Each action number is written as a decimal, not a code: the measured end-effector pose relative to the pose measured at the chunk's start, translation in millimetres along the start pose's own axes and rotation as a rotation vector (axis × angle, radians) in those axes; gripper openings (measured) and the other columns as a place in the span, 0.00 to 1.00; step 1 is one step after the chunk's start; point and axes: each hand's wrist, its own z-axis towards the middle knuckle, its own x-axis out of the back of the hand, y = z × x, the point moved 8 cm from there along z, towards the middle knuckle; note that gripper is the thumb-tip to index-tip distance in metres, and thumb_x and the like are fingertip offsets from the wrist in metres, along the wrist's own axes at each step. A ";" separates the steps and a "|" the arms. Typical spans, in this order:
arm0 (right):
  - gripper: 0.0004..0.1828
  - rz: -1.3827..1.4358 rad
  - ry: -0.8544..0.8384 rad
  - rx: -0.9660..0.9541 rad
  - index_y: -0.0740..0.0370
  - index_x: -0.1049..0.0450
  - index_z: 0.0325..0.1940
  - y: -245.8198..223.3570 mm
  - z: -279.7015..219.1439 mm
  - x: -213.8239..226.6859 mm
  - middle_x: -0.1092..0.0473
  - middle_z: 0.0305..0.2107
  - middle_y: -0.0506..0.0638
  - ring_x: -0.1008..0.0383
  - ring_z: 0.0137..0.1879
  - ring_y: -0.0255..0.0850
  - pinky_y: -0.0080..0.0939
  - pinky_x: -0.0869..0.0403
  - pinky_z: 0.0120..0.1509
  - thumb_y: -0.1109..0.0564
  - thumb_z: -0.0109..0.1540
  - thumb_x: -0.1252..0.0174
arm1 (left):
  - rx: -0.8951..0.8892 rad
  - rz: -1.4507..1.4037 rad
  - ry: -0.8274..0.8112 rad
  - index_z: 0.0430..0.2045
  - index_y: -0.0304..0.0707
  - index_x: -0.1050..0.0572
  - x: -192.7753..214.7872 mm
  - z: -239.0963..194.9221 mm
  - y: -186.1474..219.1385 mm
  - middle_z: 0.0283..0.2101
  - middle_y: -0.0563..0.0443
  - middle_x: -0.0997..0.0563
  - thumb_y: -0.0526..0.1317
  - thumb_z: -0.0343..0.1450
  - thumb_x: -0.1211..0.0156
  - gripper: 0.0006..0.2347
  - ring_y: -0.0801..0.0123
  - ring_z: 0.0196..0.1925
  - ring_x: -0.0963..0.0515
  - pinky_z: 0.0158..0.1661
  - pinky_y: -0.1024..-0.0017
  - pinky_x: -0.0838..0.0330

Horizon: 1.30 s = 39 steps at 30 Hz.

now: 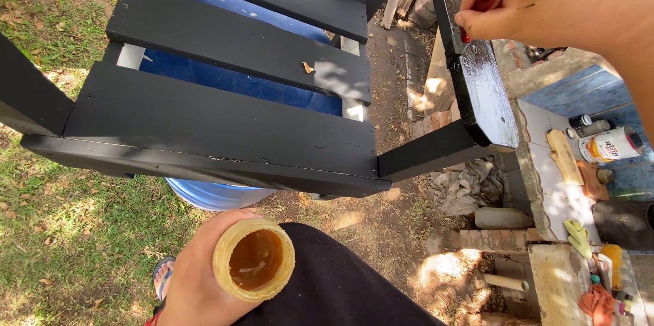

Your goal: Painting a wooden chair with black paint using a paintbrush

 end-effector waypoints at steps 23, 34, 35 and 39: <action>0.20 -0.581 -0.051 0.042 0.44 0.29 0.30 18.6 35.2 -17.2 0.31 0.11 0.38 0.32 0.23 0.31 0.30 0.32 0.34 0.37 0.71 0.53 | 0.050 0.079 0.034 0.47 0.47 0.24 3.5 -7.8 -9.2 0.51 0.56 0.18 0.45 0.46 0.18 0.33 0.68 0.55 0.19 0.53 0.69 0.27; 0.13 -0.140 -0.172 -0.020 0.55 0.21 0.33 14.6 29.8 -9.9 0.26 0.23 0.49 0.29 0.27 0.42 0.40 0.29 0.34 0.48 0.66 0.43 | 0.079 0.054 0.040 0.48 0.47 0.24 2.5 -5.9 -12.7 0.51 0.57 0.17 0.44 0.45 0.18 0.34 0.68 0.54 0.19 0.53 0.70 0.28; 0.11 -0.028 0.032 0.123 0.58 0.21 0.37 22.4 31.7 -3.4 0.25 0.29 0.49 0.27 0.31 0.42 0.42 0.26 0.35 0.50 0.68 0.39 | 0.060 0.038 0.037 0.48 0.47 0.24 2.1 -5.6 -11.1 0.51 0.57 0.17 0.43 0.46 0.18 0.33 0.68 0.53 0.18 0.53 0.70 0.28; 0.12 0.060 -0.052 0.003 0.58 0.19 0.37 -9.7 28.0 9.1 0.22 0.30 0.49 0.24 0.35 0.42 0.41 0.25 0.45 0.51 0.69 0.43 | 0.057 0.056 0.033 0.48 0.48 0.24 0.8 -5.0 -8.9 0.51 0.58 0.18 0.43 0.45 0.18 0.34 0.69 0.54 0.19 0.53 0.71 0.28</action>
